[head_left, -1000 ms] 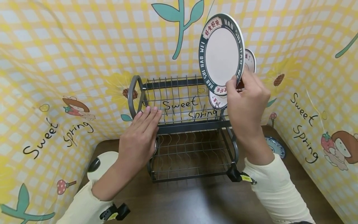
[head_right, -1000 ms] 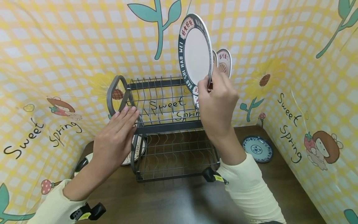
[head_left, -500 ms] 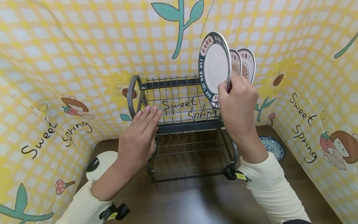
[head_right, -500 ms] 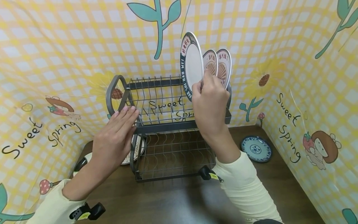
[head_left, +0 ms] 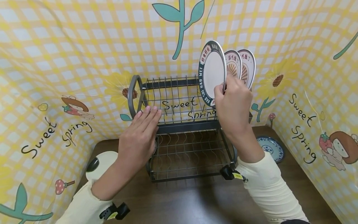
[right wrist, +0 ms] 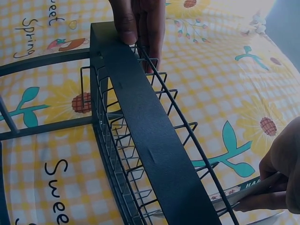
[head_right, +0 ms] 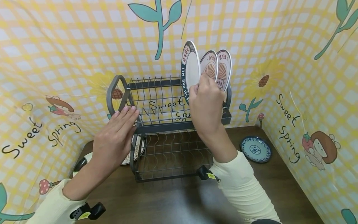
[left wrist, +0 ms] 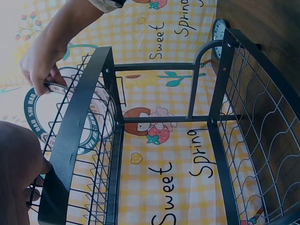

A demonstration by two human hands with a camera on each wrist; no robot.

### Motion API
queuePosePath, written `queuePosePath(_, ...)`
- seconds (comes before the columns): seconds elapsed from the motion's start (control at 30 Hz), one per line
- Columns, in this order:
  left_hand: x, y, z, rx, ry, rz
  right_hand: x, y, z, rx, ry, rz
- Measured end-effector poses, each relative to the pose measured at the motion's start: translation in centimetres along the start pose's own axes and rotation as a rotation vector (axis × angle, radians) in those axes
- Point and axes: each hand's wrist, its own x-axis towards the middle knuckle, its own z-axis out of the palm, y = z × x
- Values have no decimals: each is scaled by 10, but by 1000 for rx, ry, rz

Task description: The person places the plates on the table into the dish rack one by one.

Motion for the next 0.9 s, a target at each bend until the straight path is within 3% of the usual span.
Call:
queuePosePath(0.3,0,0,1,-9,14,-2,-1,-1,7,-39,-28,-10)
queuePosePath(0.67,0,0,1,-11,11,3,2,-1,10,-109,-132,27)
queuePosePath(0.9,0,-1,1,-12,17,2,3,-5,7,-136,-206,118)
